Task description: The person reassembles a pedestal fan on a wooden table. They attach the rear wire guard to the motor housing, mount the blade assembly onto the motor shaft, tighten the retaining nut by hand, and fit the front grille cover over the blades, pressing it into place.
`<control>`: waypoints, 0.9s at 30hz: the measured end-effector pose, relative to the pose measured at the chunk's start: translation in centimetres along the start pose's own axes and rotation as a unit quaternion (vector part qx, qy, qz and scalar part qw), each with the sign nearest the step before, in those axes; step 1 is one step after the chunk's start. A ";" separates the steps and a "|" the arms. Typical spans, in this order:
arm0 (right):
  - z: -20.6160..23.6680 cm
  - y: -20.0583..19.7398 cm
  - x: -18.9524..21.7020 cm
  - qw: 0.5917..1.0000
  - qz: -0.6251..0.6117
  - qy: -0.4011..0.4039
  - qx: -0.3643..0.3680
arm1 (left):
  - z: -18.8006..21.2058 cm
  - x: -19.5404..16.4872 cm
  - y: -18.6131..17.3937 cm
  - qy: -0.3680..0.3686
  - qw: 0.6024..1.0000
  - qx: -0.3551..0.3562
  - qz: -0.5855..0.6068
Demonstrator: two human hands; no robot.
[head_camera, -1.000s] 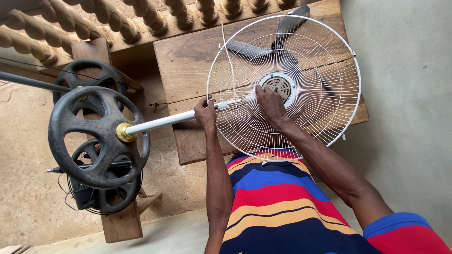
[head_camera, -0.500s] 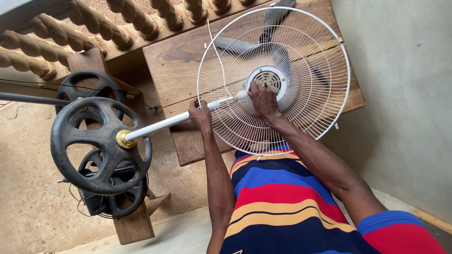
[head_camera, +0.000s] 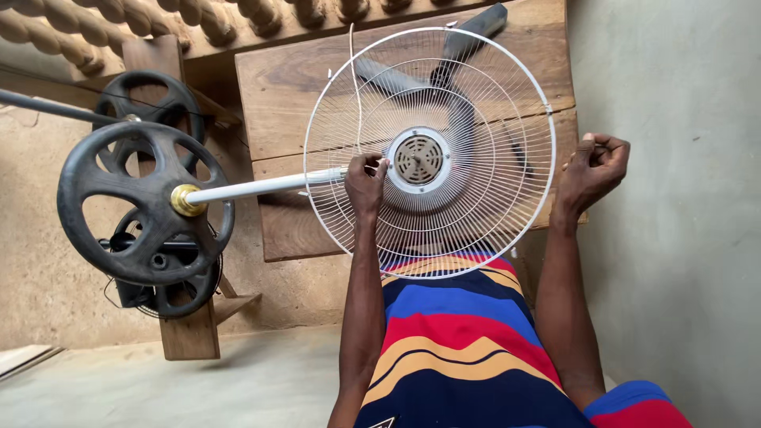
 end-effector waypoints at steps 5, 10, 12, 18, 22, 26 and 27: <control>-3.7 0.9 -11.0 0.963 0.207 -0.098 0.143 | 2.0 -1.4 4.7 -0.020 0.998 -0.055 -0.031; -2.4 2.2 -13.8 0.933 0.175 -0.116 0.291 | 2.8 -1.0 6.8 -0.015 0.996 -0.069 0.048; -3.2 2.2 -13.9 0.923 0.207 -0.123 0.300 | 3.3 -0.8 6.8 0.033 0.992 -0.080 0.096; -5.6 2.3 -13.6 0.907 0.182 -0.183 0.332 | 3.6 0.7 7.1 -0.057 0.994 -0.048 0.074; -7.3 1.8 -15.0 0.949 0.160 0.003 0.271 | 3.6 1.2 7.1 -0.018 0.994 -0.062 0.083; -10.2 -0.9 -11.8 0.967 -0.142 0.152 0.145 | 3.3 2.1 6.5 -0.060 0.994 -0.034 0.087; -10.8 -1.4 -10.0 0.949 -0.237 0.171 0.115 | 3.1 2.2 6.2 -0.066 0.993 -0.025 0.095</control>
Point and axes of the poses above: each hand's wrist, its own z-axis away from the middle knuckle, its own y-axis out of the palm, x = y × z, the point moved 4 cm from there along -z, towards the middle knuckle, and after that the axes turned 4 degrees about -x, right-handed, at the moved point
